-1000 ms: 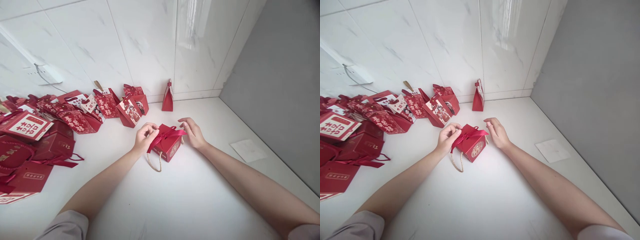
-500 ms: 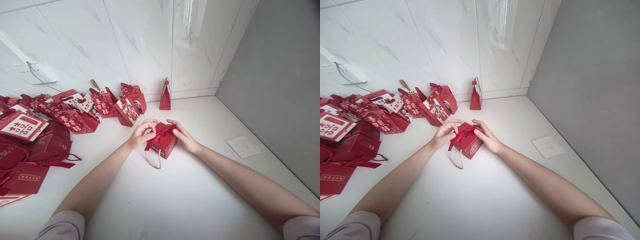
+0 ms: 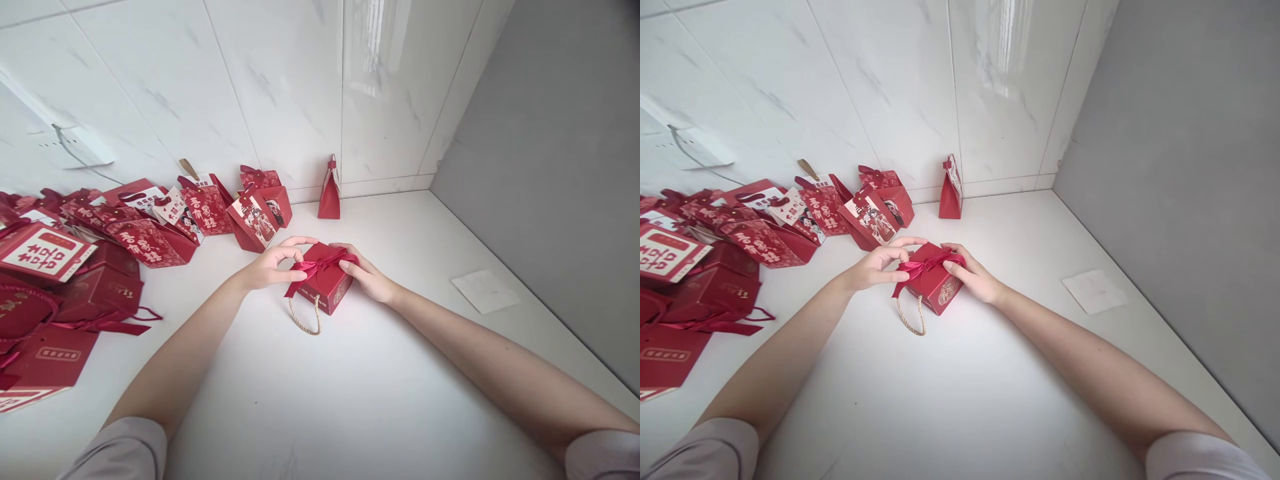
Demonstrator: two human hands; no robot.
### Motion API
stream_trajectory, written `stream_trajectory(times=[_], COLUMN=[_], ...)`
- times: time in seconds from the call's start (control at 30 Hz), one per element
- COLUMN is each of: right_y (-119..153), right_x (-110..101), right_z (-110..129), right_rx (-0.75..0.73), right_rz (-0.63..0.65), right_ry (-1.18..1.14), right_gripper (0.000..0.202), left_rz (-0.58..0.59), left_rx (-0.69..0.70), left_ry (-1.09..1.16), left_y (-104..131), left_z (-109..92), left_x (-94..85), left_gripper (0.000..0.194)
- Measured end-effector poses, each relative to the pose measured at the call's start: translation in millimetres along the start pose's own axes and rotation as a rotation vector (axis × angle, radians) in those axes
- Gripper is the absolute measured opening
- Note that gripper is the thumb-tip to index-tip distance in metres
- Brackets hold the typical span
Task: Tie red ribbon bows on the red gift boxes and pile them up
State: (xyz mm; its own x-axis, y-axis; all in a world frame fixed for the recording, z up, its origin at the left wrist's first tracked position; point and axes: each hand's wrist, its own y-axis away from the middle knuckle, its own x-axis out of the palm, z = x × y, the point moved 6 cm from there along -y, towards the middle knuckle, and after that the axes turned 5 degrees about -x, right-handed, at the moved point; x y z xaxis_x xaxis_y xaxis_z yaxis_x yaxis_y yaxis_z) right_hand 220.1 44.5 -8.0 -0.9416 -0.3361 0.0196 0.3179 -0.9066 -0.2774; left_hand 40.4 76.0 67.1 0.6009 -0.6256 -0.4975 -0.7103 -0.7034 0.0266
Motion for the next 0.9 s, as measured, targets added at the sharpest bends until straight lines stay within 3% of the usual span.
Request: stream_trajectory(times=[0.2, 0.37, 0.53, 0.67, 0.9], right_y=[-1, -1, 5, 11, 15], right_x=[1, 2, -1, -5, -3], right_z=[2, 6, 24, 37, 43], right_rx=[-0.045, -0.073, -0.242, -0.364, -0.549], right_rz=[0.046, 0.012, -0.172, -0.298, -0.267], right_ry=[0.026, 0.113, 0.322, 0.467, 0.659], right_gripper=[0.046, 0.041, 0.027, 0.020, 0.015], left_rz=[-0.009, -0.171, -0.257, -0.225, -0.158], left_rx=[-0.041, -0.100, -0.143, -0.161, -0.210], left_ry=[0.098, 0.018, -0.061, -0.061, -0.044], left_y=[-2, -4, -4, -3, -2], left_z=[2, 8, 9, 9, 9], left_x=[-2.9, -4.5, 1.5, 3.3, 5.7], left_gripper=[0.030, 0.039, 0.043, 0.046, 0.044])
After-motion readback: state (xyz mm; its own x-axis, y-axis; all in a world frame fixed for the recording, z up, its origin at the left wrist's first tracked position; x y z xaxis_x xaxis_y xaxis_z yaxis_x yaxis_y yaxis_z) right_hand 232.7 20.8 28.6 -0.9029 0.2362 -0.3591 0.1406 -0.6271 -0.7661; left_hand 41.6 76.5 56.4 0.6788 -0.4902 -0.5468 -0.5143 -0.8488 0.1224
